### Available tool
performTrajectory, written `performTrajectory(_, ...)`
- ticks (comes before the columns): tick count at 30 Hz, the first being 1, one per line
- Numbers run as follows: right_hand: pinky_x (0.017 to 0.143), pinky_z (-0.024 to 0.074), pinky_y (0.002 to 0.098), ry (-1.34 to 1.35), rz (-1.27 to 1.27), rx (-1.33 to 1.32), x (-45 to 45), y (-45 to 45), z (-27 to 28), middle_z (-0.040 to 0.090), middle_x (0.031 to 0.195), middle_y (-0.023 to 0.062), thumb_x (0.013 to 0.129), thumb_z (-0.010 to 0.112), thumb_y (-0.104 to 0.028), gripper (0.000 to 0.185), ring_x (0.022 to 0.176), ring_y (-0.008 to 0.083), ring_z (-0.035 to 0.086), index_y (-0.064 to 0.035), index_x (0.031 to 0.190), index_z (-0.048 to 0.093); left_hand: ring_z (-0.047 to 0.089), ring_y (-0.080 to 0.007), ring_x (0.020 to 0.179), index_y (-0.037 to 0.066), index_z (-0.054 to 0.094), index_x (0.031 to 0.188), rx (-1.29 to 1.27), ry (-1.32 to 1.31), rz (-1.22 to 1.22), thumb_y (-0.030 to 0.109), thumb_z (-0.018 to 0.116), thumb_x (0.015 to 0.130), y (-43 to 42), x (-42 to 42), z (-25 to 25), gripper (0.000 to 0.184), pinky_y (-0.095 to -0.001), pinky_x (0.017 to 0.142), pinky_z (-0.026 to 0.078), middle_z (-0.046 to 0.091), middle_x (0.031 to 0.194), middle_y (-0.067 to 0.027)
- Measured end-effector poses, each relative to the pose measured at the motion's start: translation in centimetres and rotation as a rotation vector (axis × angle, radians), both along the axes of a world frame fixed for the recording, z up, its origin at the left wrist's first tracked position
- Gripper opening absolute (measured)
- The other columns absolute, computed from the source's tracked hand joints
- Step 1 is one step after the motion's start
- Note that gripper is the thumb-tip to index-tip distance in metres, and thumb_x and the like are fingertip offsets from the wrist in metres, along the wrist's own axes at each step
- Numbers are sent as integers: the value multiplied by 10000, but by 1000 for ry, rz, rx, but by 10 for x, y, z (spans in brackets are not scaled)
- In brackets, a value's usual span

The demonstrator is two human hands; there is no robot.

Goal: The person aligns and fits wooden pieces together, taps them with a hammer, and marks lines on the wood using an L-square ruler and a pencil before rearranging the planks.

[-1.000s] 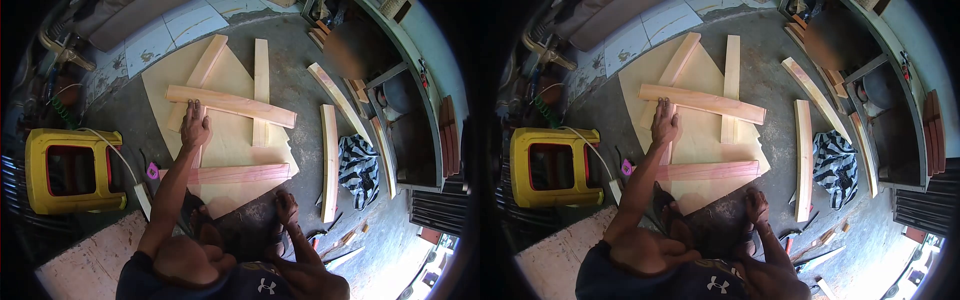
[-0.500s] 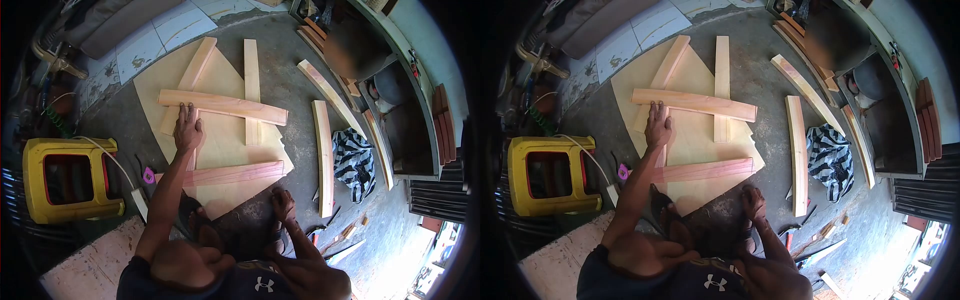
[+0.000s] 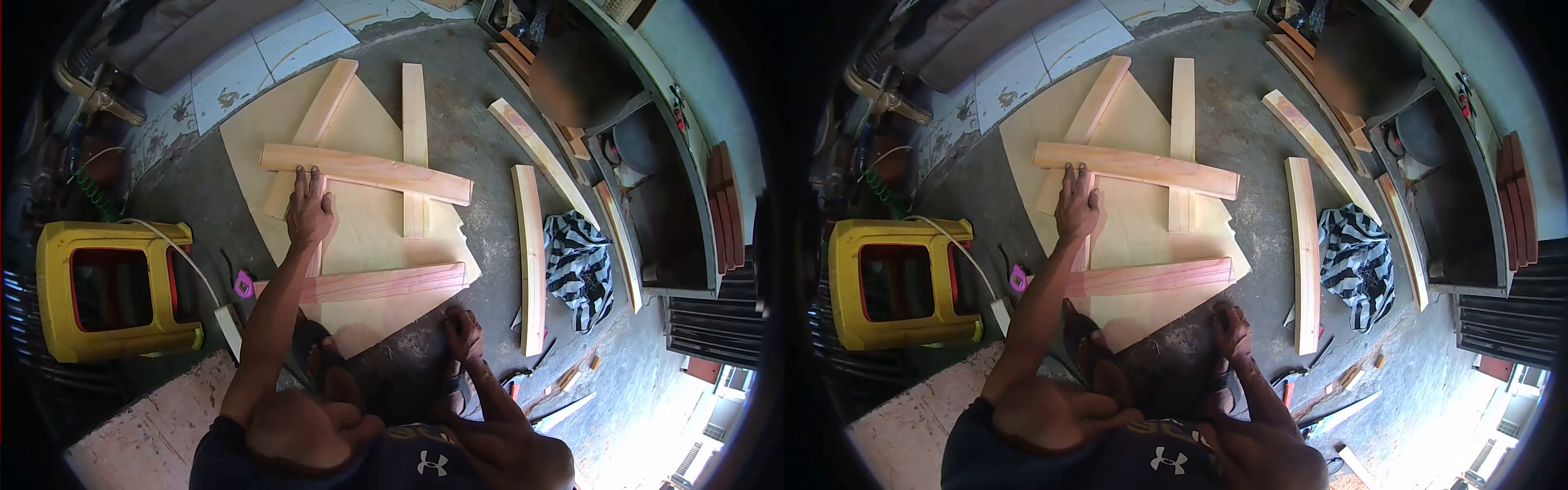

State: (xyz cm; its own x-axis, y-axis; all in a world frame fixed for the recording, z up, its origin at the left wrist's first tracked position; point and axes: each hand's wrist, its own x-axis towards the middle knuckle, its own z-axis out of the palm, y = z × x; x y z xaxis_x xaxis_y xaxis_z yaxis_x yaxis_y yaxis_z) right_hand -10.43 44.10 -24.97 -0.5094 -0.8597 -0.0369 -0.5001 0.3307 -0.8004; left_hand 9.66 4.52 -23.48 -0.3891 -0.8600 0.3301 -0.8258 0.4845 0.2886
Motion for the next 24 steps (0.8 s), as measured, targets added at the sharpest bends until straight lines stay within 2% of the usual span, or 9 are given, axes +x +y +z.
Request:
performTrajectory(13, 812, 556, 427, 28, -3, 25, -1, 1, -4, 694, 1031, 170, 887, 694, -104, 216, 914, 355, 697, -64, 1098, 669, 587, -440, 1254, 133, 411, 1574, 112, -21, 40, 236, 658, 929, 1, 1, 5, 699, -495, 1013, 522, 329, 1632, -229)
performTrajectory(15, 871, 550, 463, 14, 14, 20, -1, 0, -1, 707, 1101, 141, 890, 672, -104, 224, 994, 385, 677, -83, 1112, 651, 588, -436, 1254, 141, 407, 1577, 110, -16, 31, 238, 651, 929, 0, 1, 4, 699, -491, 1018, 521, 325, 1636, -225)
performTrajectory(24, 876, 551, 454, -3, 5, 44, 0, -1, 3, 708, 1109, 140, 880, 671, -98, 225, 988, 372, 680, -77, 1102, 645, 582, -438, 1263, 147, 407, 1577, 106, -4, 28, 245, 655, 923, -1, 2, 3, 706, -497, 1020, 520, 317, 1644, -211)
